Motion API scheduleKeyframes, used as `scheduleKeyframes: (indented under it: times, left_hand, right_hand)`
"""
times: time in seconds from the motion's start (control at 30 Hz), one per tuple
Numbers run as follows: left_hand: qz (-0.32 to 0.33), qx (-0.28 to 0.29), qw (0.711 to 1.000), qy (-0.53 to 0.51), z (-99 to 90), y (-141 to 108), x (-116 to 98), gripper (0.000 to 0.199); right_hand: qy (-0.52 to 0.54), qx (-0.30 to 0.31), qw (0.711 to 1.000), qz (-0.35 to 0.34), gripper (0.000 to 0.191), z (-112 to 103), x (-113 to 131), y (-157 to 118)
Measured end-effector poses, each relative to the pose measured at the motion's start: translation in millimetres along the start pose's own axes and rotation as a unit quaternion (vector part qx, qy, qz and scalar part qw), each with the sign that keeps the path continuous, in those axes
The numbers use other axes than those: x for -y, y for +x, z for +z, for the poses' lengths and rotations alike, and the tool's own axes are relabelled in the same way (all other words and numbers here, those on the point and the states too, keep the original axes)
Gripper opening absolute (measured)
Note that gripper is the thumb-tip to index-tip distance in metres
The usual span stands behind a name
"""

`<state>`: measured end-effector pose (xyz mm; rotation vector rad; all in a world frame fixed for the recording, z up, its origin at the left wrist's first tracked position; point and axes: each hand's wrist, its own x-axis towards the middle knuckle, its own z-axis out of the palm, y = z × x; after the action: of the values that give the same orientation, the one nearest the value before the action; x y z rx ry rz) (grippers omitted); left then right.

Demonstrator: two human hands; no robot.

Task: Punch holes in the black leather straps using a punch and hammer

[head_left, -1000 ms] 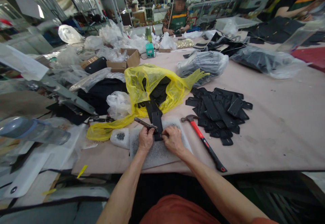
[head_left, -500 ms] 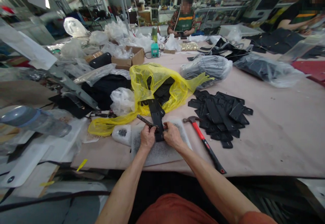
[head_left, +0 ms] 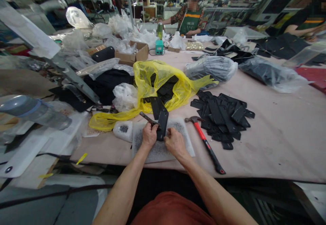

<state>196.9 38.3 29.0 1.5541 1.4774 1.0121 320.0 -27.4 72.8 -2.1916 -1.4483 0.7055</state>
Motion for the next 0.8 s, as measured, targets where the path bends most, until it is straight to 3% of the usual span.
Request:
scheduleKeyframes:
  times: [0.17, 0.33, 0.43, 0.53, 0.67, 0.8]
  left_hand:
    - [-0.001, 0.0, 1.0, -0.002, 0.5, 0.3, 3.2, 0.015]
    - [0.003, 0.007, 1.0, 0.0, -1.0, 0.2, 2.0, 0.015]
    - [0.001, 0.008, 1.0, 0.001, -2.3, -0.2, -1.4, 0.014]
    - [0.004, 0.01, 1.0, 0.0, -3.7, -0.3, -5.0, 0.013]
    - [0.01, 0.012, 1.0, -0.006, -4.4, 0.4, -5.7, 0.014]
    - [0.018, 0.013, 1.0, -0.01, -3.7, 1.8, -2.2, 0.016]
  right_hand:
    - [0.047, 0.007, 0.999, 0.022, 0.04, 11.2, 5.6, -14.0]
    - [0.127, -0.019, 0.99, 0.06, 0.043, 22.6, 9.8, -8.4]
    - [0.122, -0.077, 0.987, 0.07, 0.039, 17.0, 5.8, 8.5]
    - [0.027, -0.131, 0.99, 0.051, 0.043, 4.8, 1.2, 36.1]
    - [-0.055, -0.073, 0.996, 0.0, 0.048, -2.6, 4.5, 70.9]
    - [-0.053, -0.055, 0.997, 0.003, 0.048, 8.3, 16.3, 86.3]
